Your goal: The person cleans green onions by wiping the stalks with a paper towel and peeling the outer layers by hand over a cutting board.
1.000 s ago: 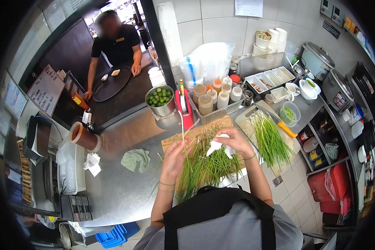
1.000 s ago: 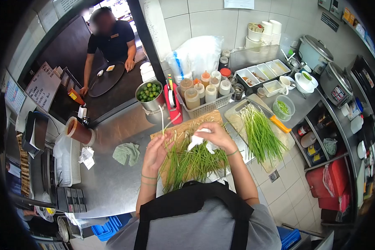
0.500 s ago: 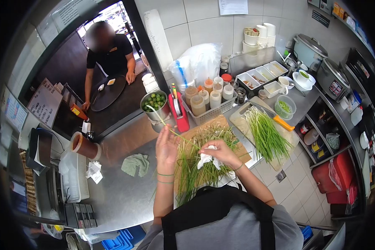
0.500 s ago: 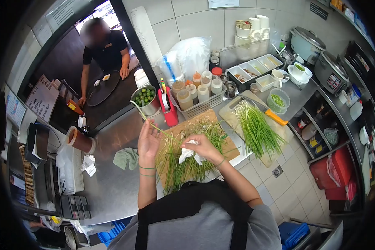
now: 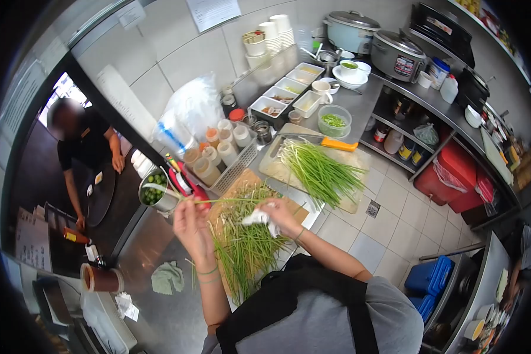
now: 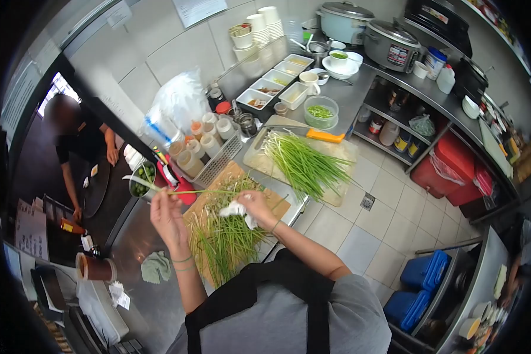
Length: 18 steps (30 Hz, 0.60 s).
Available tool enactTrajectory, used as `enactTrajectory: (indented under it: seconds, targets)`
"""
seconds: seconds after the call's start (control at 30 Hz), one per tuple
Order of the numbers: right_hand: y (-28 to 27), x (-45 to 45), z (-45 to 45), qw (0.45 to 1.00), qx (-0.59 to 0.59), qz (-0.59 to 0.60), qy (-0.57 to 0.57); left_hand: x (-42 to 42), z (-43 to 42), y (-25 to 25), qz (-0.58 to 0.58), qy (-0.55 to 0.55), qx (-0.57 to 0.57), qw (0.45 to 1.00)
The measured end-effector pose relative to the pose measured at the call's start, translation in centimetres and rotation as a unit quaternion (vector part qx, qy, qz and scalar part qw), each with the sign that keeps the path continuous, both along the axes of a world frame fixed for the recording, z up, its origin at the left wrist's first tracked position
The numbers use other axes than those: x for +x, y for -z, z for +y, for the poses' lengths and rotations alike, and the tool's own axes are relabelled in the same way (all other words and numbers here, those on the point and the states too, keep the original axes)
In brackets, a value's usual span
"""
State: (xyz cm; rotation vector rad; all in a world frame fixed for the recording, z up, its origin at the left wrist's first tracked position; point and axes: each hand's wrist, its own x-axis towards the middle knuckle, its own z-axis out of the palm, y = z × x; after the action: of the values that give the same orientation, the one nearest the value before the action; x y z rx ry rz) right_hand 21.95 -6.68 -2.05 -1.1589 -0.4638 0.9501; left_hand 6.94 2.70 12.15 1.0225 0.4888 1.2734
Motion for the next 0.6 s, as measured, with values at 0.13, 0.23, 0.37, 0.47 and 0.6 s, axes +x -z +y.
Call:
enactTrajectory:
  seconds: [0.13,0.23,0.37,0.47,0.6]
  targets:
    - [2.7,-1.0,-1.0,0.937,-0.054,-0.339,-0.07,8.8,-0.9,0.6,0.05,0.229,-0.091,0.968]
    - [0.0,-2.4,-2.5,0.912,-0.094,-0.387,-0.099,17.1,-1.3,3.8,0.097,0.325,-0.121,0.933]
    - [-1.8,-2.7,-3.0,0.91,-0.087,-0.389,-0.111,25.1,-0.4,10.5,0.195,0.375,-0.128,0.897]
    - [2.0,-3.4,-2.3,0.922,-0.016,-0.377,-0.089,25.8,0.4,12.9,0.341,0.403,-0.106,0.842]
    - [-0.5,-1.4,-1.1,0.909,-0.06,-0.389,-0.135,19.9,0.8,7.2,0.292,0.47,-0.054,0.831]
